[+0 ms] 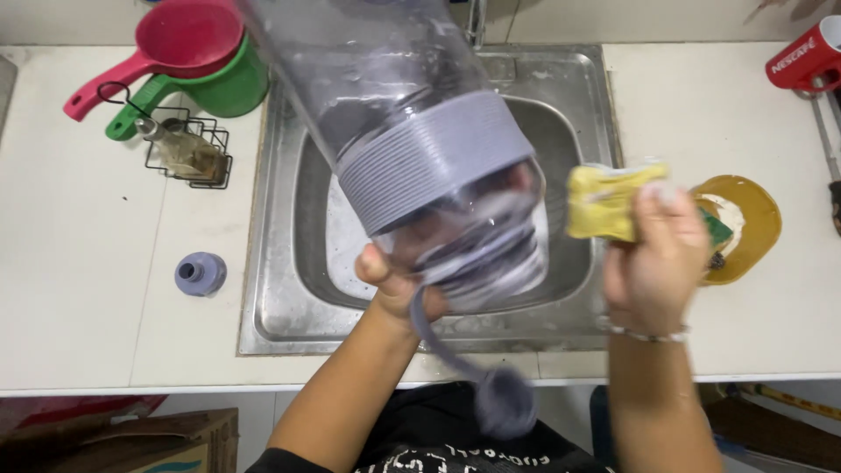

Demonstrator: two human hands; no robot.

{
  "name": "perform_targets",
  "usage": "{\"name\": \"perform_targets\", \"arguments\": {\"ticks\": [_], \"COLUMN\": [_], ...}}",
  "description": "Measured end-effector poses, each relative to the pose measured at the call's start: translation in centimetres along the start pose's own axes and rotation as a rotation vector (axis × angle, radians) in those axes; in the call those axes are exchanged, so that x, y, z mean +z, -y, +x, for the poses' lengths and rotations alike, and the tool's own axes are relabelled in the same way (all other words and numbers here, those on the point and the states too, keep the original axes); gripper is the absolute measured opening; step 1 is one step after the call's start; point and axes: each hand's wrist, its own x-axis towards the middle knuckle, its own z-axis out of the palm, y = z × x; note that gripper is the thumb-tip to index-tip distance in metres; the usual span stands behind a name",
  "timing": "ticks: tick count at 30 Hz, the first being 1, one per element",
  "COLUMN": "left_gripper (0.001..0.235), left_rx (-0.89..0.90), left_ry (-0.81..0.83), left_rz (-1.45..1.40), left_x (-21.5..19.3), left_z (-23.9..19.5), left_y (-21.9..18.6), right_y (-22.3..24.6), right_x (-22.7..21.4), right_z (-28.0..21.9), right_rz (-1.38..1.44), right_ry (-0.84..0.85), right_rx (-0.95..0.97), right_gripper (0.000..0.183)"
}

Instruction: Washing a plastic water bottle and its lid in a kitchen sink using a sponge and soap.

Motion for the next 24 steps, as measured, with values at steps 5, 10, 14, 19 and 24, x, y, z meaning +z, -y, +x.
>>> {"name": "perform_targets", "arguments": {"ticks": [5, 10, 14, 19, 24], "left_gripper": [0.097, 0.076, 0.068, 0.057, 0.066], "left_rx": [-0.103, -0.246, -0.295, -0.365, -0.285], "left_ry": [0.041, 0.086, 0.114, 0.266, 0.344], "left_rz": [-0.181, -0.418, -0.530, -0.649, -0.460], "left_x": [0.5, 0.1, -0.1, -0.5, 0.0], "left_z": [0.0, -0.6, -1.1, -1.5, -3.0], "left_y": [0.0, 0.1, 0.4, 0.6, -0.2], "right_y": [2.6, 2.0, 1.7, 2.1, 1.7], "right_x": [-1.6, -2.5, -3.9, -3.0, -4.2], "right_z": [-0.7, -1.7, -1.6, -2.2, -2.7], "right_rz": [0.018, -0.029, -0.023, 0.013, -0.024], "right_ry": [0.058, 0.046, 0.047, 0.022, 0.039], "right_rx": [0.024, 0.055, 0.026, 0.042, 0.027], "right_gripper": [0.015, 0.016, 0.015, 0.010, 0.008]}}
